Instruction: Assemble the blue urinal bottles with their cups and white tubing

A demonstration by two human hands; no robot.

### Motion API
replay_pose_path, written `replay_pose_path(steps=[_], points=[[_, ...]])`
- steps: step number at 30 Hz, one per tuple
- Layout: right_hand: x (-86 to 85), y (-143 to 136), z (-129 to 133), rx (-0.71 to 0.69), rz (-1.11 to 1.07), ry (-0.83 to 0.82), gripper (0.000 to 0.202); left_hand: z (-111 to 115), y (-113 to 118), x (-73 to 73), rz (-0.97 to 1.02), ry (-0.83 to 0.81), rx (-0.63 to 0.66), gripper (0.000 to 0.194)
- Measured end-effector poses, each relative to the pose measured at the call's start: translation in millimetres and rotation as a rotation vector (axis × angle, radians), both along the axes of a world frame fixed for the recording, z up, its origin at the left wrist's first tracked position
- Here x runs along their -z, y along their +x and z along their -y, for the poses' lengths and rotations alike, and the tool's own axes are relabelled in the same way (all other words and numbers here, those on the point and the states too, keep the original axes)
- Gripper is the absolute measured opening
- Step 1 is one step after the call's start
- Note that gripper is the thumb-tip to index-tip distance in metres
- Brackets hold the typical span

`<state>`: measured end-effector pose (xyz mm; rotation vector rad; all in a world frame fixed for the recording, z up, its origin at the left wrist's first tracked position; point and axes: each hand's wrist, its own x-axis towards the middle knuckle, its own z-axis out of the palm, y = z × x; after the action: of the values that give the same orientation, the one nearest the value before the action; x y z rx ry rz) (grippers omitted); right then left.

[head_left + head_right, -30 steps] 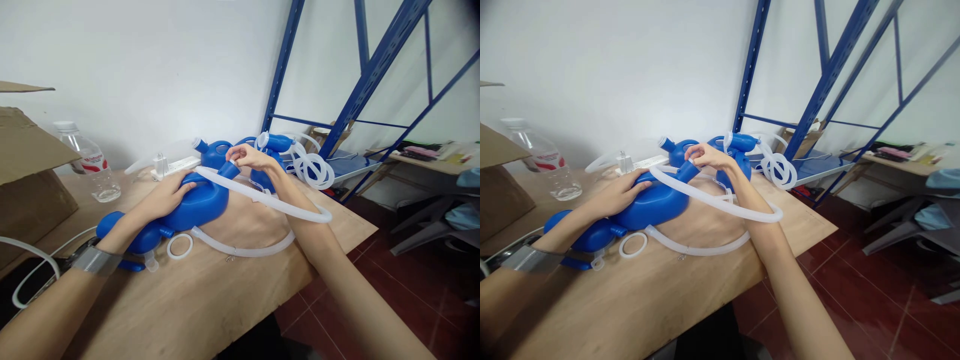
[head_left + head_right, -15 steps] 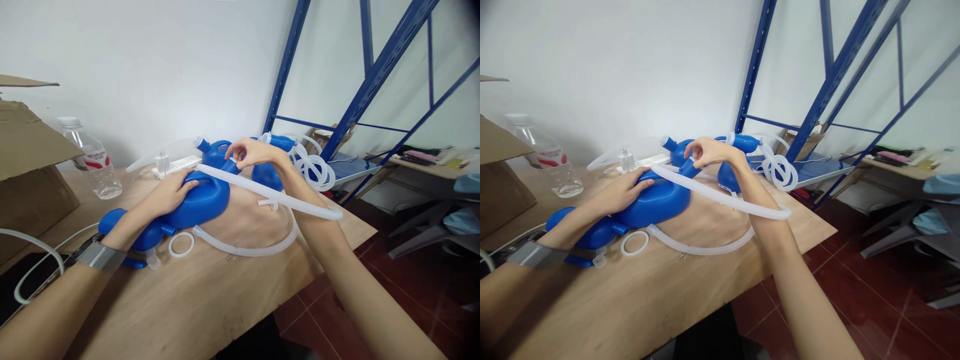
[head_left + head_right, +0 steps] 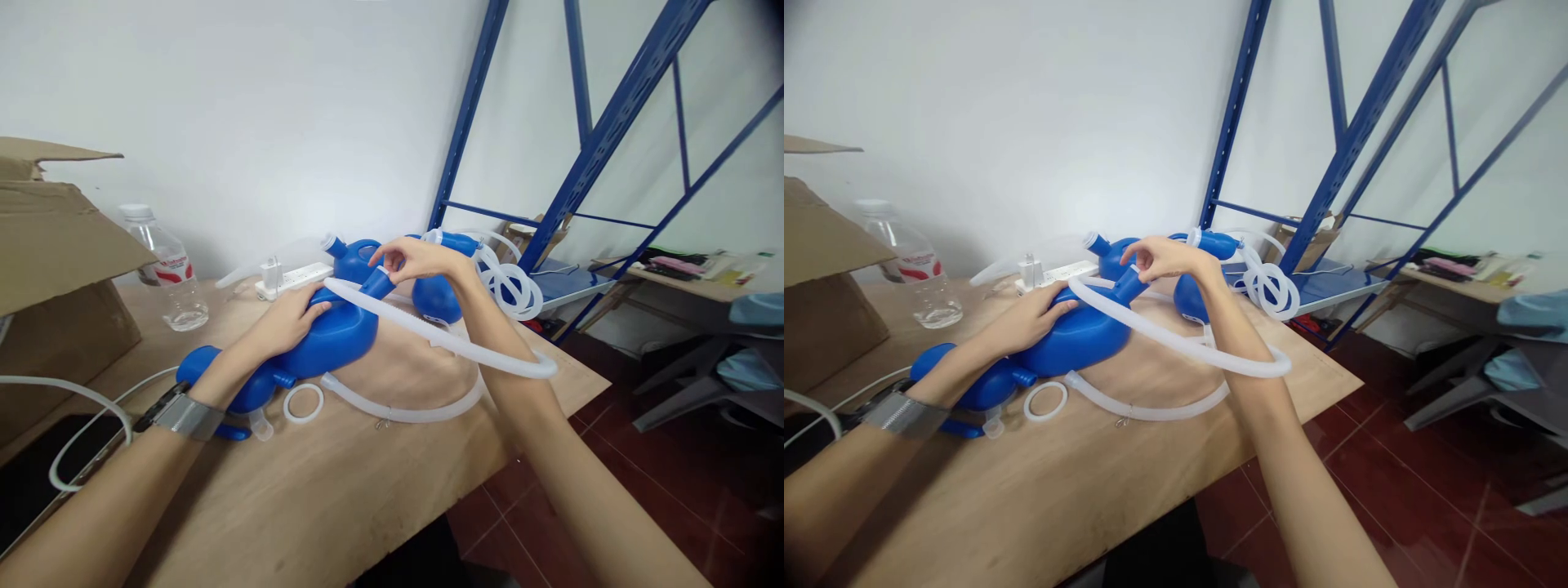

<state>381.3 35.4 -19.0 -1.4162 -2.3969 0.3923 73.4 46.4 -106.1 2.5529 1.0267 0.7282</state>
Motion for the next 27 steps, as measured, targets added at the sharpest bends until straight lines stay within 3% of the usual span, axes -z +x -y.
replay_pose_path(steps=[9,17,20,27], points=[[7.1,-8,14,0.005,0.115,0.152,0.050,-3,-1,3.4,0.017,0.023,0.024,0.068],[1.2,-25,24,0.150,0.247,0.153,0.064,-4,-1,4.0,0.030,0.031,0.038,0.065],[2.2,-25,23,0.135,0.259,0.141,0.065,-4,0,5.6,0.039,0.036,0.033,0.064],[2.9,-28,25,0.090,0.336,0.141,0.044,-5,-1,5.3,0.055,0.033,0.038,0.060]])
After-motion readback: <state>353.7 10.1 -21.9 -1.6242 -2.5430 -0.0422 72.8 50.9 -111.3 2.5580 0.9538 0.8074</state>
